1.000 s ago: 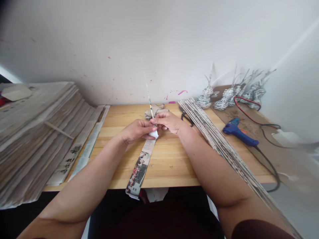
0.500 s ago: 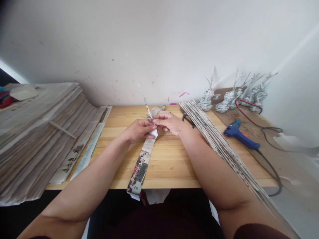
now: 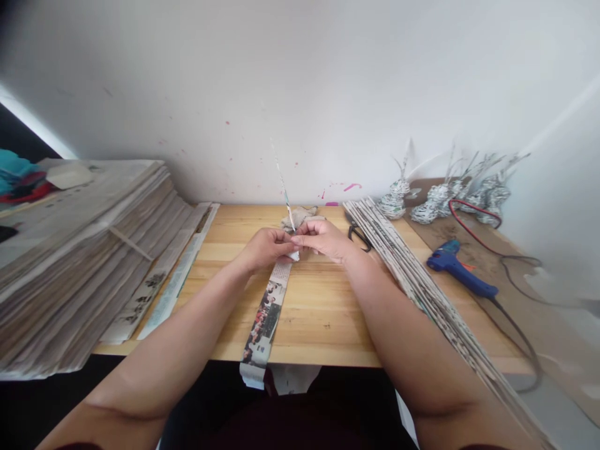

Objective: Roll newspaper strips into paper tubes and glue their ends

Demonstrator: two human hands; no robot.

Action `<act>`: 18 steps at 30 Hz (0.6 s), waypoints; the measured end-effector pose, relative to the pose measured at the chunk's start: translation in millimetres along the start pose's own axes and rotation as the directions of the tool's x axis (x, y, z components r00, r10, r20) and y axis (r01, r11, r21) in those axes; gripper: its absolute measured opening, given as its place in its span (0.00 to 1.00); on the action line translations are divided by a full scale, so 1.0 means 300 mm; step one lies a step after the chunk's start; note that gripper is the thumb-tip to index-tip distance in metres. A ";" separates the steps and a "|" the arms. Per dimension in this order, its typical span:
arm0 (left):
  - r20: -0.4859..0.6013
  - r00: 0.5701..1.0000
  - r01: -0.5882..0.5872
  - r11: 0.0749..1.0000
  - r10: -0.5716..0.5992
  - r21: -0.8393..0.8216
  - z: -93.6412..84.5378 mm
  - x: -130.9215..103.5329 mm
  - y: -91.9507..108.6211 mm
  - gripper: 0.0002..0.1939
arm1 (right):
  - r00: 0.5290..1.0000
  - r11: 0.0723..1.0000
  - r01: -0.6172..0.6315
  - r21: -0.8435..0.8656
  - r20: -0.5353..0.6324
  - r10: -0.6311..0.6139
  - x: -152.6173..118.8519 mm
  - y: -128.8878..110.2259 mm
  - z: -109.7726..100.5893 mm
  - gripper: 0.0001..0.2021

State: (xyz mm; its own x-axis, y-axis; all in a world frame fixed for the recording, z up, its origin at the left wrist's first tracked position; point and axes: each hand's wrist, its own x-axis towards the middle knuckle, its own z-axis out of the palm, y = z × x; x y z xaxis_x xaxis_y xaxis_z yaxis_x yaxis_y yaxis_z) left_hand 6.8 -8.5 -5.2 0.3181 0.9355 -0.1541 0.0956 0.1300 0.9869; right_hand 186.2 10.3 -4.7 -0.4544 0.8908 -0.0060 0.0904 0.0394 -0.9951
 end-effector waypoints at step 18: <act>0.327 0.938 0.077 0.988 -0.118 0.137 -0.062 -0.054 0.074 0.21 | 0.710 0.939 0.171 -0.297 -0.624 -0.326 0.049 0.026 -0.063 0.11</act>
State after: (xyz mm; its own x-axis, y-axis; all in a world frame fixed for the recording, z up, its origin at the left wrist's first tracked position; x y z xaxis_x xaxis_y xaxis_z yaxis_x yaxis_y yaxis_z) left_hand -13.7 -14.6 20.0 0.5953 0.7544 -0.2766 0.2478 0.1551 0.9563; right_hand 196.9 32.3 -10.6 0.2010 0.9021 0.3819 0.2705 0.3236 -0.9067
